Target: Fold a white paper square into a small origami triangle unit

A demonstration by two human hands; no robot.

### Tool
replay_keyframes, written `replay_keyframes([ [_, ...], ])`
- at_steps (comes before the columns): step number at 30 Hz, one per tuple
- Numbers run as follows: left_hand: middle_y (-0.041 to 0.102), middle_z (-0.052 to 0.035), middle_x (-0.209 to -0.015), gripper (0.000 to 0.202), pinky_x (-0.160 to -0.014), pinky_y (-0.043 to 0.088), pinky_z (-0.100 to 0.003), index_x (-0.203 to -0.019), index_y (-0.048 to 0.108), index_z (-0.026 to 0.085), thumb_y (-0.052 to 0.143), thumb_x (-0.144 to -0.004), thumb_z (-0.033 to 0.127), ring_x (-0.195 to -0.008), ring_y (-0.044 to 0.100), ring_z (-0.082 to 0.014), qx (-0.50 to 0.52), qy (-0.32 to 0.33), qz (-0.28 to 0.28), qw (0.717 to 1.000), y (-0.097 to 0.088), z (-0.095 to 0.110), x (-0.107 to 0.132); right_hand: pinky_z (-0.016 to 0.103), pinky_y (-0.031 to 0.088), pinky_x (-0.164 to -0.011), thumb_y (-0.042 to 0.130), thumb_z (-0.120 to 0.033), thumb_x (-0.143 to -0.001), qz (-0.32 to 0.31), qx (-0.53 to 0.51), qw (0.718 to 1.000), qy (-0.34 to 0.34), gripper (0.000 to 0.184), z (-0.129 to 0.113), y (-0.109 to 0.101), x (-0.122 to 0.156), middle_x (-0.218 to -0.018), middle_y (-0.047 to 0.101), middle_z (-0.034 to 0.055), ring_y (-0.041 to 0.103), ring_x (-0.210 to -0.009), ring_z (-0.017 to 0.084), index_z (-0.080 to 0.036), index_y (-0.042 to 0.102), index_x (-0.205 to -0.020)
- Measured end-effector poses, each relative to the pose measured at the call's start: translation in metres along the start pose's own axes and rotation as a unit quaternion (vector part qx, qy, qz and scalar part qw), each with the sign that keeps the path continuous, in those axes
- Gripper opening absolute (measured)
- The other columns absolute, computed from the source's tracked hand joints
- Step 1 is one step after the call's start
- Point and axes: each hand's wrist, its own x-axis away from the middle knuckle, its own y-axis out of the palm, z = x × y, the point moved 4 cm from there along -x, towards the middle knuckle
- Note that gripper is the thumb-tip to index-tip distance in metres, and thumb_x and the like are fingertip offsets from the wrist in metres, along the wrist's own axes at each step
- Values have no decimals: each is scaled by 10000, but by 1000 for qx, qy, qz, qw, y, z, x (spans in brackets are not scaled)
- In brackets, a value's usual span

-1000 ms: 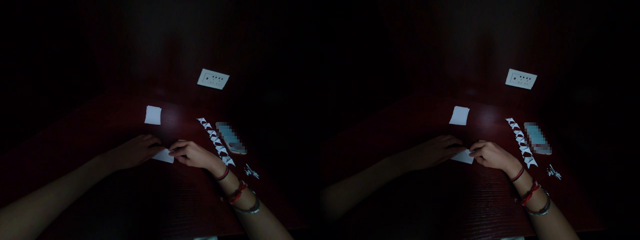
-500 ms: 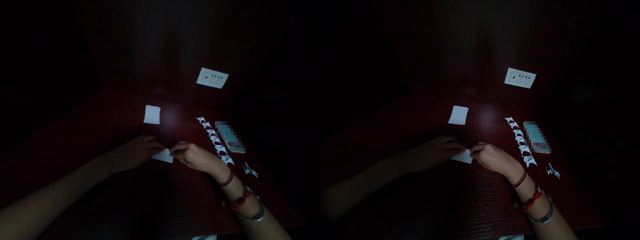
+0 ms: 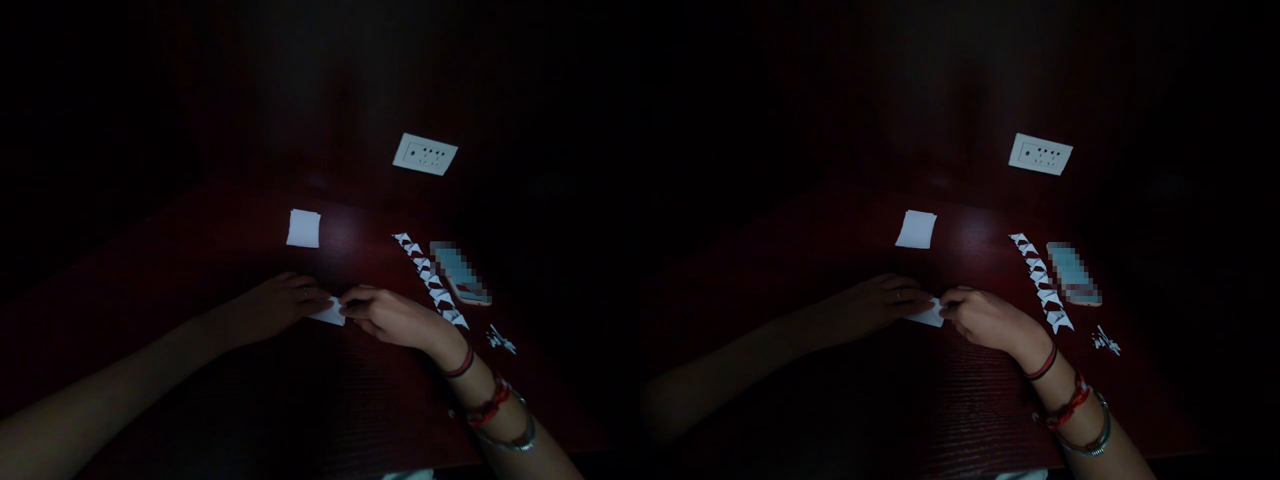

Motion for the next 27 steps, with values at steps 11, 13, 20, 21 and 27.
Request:
replay_keyframes([
  [11, 443, 40, -1275, 447, -928, 225, -339, -1261, 356, 306, 411, -852, 133, -1182, 339, -189, -1, -5, -9, 1000, 6, -7, 4, 272, 419, -897, 428, -15, -770, -10, -46, 999, 6, 350, 6, 0, 1, -1148, 527, 77, 506, -1031, 149, -132, 589, -1058],
  [13, 433, 42, -1284, 450, -926, 226, -339, -1266, 346, 306, 413, -851, 148, -1188, 331, -191, -5, -14, -7, 1000, 9, -10, 5, 263, 420, -895, 425, 1, -760, -12, -58, 998, 1, 365, 6, 1, 1, -1139, 537, 72, 513, -1024, 142, -131, 588, -1059],
  [20, 460, 21, -1256, 428, -918, 266, -320, -1244, 380, 283, 438, -840, 155, -1149, 377, -179, 4, -21, 12, 1000, 7, -10, 3, 264, 429, -882, 416, 34, -737, -3, -57, 998, -8, 419, 2, -1, 0, -1128, 552, 75, 519, -1019, 146, -135, 571, -1088],
  [21, 467, 10, -1245, 425, -917, 274, -320, -1241, 387, 279, 445, -838, 154, -1140, 387, -181, 4, -23, 16, 1000, 6, -9, 2, 267, 429, -883, 414, 36, -737, -3, -54, 998, -6, 428, 1, -1, 0, -1130, 550, 74, 514, -1027, 147, -137, 562, -1099],
  [27, 495, -37, -1199, 419, -892, 330, -308, -1245, 392, 228, 444, -843, 122, -1076, 446, -175, 20, -33, 13, 999, 4, -3, 2, 273, 435, -879, 410, 36, -741, -25, -44, 999, 12, 436, 0, 0, 1, -1160, 520, 78, 505, -1036, 153, -141, 546, -1115],
])
